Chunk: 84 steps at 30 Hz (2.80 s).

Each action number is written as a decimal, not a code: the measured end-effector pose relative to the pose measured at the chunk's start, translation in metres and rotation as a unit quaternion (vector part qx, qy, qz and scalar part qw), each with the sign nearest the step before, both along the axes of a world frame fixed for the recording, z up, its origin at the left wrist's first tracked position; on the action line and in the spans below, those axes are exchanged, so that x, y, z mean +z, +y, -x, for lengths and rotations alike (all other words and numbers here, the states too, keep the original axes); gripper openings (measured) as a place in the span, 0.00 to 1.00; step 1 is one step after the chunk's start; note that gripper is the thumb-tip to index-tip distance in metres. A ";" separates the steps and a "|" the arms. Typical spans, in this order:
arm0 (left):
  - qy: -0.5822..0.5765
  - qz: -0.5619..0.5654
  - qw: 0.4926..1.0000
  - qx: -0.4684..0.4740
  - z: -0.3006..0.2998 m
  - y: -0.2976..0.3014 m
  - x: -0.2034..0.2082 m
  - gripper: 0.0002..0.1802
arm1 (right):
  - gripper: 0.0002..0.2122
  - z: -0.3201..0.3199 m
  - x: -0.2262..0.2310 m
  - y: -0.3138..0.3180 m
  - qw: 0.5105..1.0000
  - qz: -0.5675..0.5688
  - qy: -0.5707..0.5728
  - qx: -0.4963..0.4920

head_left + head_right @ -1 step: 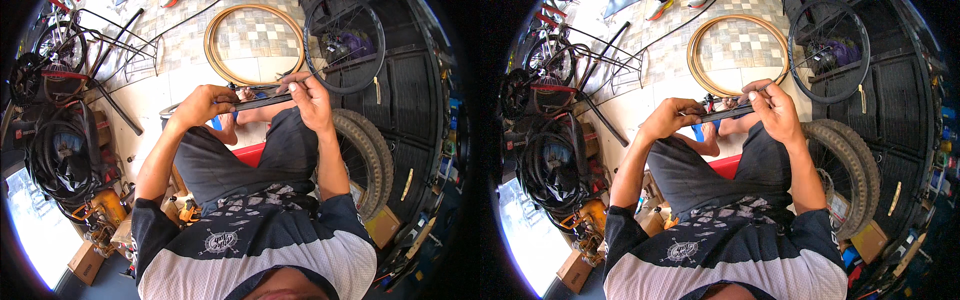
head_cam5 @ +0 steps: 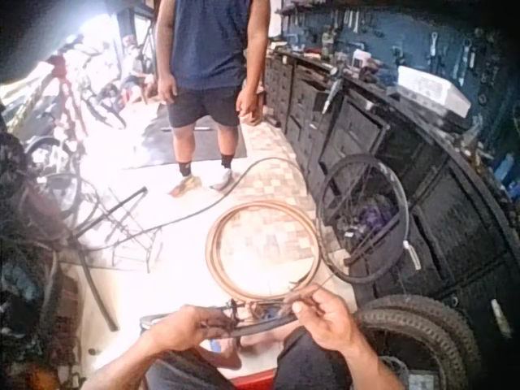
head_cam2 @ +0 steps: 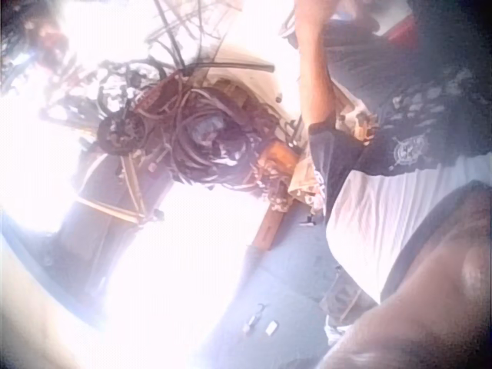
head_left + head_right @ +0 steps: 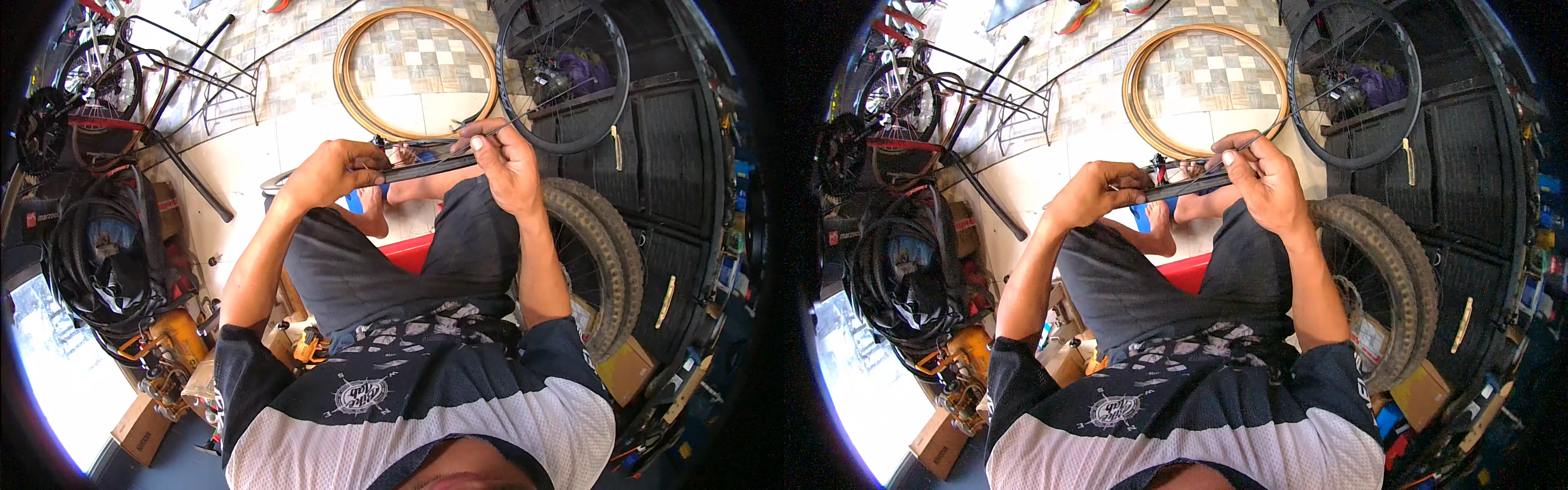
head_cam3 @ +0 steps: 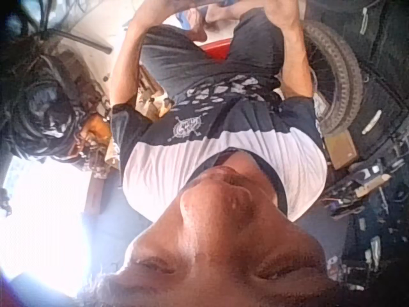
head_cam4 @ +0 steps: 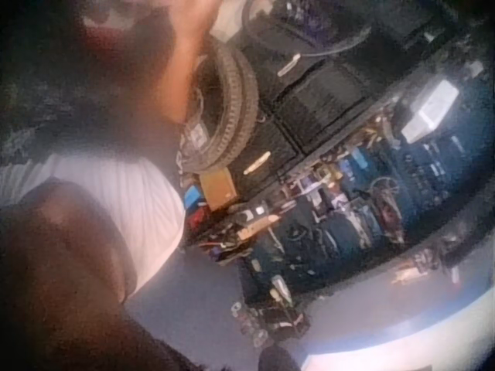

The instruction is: The person installs spokes into a bicycle wheel rim, threading them through the hub and securing them with nipples. The person uses a spoke wrench to tighten the nipples and adjusts the wheel orientation as needed.

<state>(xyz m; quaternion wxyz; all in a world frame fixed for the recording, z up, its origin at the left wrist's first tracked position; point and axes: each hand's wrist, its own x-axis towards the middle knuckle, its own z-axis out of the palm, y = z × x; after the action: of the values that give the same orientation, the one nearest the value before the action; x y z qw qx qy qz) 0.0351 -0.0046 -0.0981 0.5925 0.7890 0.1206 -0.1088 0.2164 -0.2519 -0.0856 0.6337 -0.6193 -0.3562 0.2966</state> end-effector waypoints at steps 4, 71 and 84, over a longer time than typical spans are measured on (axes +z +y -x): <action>-0.010 -0.062 0.998 -0.015 -0.006 0.000 0.002 0.15 | 0.11 -0.003 -0.011 0.002 0.997 0.063 -0.032 0.001; -0.055 -0.304 0.949 -0.064 -0.011 -0.019 0.014 0.14 | 0.08 0.033 -0.075 0.011 0.993 -0.046 0.107 -0.030; -0.058 -0.332 0.939 -0.067 -0.008 -0.022 0.012 0.16 | 0.07 0.024 -0.068 0.016 0.993 -0.003 0.119 0.016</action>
<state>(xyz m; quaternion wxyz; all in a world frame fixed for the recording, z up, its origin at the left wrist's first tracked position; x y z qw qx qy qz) 0.0435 -0.0261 -0.0863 0.2940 0.9521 0.0619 -0.0566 0.1927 -0.2358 -0.1534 0.6687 -0.5717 -0.2896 0.3770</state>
